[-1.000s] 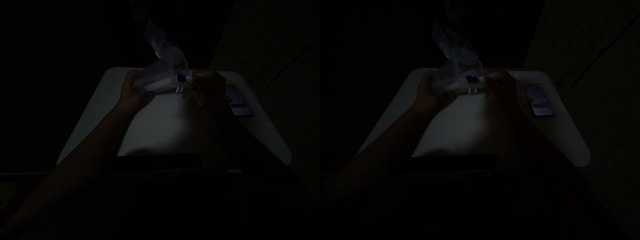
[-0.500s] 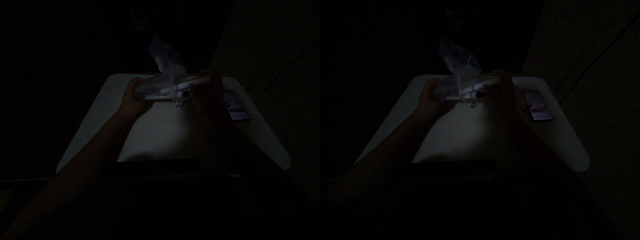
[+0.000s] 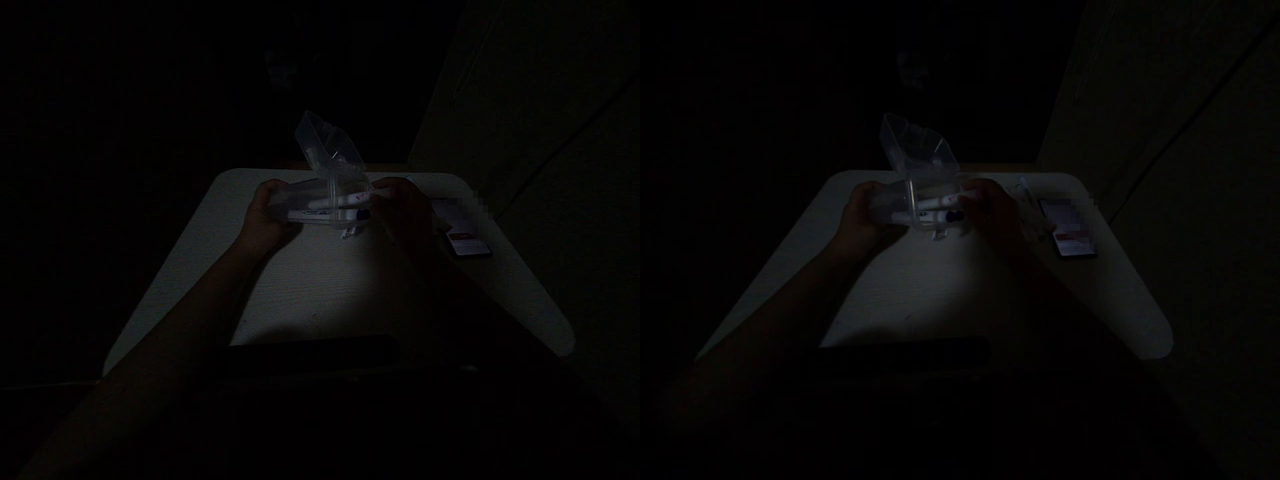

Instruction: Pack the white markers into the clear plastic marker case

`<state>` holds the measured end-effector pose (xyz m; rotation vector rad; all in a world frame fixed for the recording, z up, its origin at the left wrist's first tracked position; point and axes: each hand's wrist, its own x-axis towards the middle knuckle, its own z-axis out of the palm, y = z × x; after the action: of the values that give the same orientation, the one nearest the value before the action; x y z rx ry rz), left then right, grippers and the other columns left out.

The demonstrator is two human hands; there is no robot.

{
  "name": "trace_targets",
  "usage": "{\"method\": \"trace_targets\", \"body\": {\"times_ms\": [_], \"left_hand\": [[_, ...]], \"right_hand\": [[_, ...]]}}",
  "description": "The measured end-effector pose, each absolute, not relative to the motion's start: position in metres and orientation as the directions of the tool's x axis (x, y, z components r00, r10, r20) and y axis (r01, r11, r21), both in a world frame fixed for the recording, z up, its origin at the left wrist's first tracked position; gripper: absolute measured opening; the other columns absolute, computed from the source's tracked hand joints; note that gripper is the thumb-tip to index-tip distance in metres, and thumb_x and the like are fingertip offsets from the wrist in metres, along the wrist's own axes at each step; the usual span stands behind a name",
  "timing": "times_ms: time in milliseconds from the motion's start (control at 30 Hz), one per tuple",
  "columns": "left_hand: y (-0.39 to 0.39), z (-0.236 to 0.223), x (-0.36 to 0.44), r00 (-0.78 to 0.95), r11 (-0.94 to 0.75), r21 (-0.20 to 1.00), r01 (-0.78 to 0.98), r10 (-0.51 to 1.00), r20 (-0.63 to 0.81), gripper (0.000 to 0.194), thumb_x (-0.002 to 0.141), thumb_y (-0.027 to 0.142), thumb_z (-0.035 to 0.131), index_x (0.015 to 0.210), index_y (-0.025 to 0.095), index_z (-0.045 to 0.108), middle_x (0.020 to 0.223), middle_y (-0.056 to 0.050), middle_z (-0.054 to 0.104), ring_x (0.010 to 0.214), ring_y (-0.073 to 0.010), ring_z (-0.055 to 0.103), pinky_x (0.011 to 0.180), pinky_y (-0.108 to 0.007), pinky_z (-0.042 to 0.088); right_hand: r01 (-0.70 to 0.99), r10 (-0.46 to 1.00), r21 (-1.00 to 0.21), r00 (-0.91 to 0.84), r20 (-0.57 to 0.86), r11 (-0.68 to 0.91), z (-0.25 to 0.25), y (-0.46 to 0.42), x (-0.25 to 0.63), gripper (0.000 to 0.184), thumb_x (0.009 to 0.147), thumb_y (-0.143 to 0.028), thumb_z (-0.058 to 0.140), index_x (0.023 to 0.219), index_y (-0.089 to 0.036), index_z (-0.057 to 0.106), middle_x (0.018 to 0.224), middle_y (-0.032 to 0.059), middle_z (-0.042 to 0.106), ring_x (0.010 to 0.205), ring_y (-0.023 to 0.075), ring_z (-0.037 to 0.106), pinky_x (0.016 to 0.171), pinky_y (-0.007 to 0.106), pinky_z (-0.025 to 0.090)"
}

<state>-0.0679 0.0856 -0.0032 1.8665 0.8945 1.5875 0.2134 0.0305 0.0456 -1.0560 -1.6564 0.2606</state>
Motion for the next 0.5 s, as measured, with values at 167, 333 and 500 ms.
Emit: {"method": "trace_targets", "body": {"times_ms": [167,333,500], "left_hand": [[0.086,-0.004,-0.069,0.091,-0.632,0.759,0.157,0.774,0.626,0.071,0.049,0.027,0.094,0.110,0.025,0.058,0.098,0.000,0.067,0.076,-0.0135,0.063,0.062,-0.024,0.053],[0.089,-0.006,-0.069,0.074,-0.616,0.773,0.152,0.787,0.613,0.074,0.048,0.030,0.095,0.112,0.025,0.057,0.102,-0.002,0.066,0.081,-0.0144,0.065,0.066,-0.025,0.055],[0.089,-0.007,-0.070,0.065,-0.630,0.752,0.193,0.773,0.631,0.076,0.047,0.031,0.096,0.113,0.026,0.057,0.104,-0.001,0.064,0.083,-0.0148,0.062,0.069,-0.026,0.055]], "right_hand": [[0.499,0.727,-0.624,-0.018,0.687,0.601,0.045,0.032,0.215,0.041,0.092,-0.060,0.058,0.105,-0.024,0.070,0.083,-0.0020,0.069,0.068,0.0106,0.064,0.061,0.023,0.053],[0.548,0.651,-0.562,0.042,0.758,0.619,0.048,0.025,0.210,0.040,0.093,-0.061,0.057,0.103,-0.025,0.071,0.086,-0.0001,0.070,0.072,0.0130,0.066,0.065,0.027,0.055],[0.573,0.614,-0.475,-0.062,0.787,0.667,0.056,0.014,0.203,0.043,0.096,-0.061,0.053,0.108,-0.025,0.072,0.097,0.0039,0.072,0.089,0.0174,0.069,0.081,0.033,0.058]]}}
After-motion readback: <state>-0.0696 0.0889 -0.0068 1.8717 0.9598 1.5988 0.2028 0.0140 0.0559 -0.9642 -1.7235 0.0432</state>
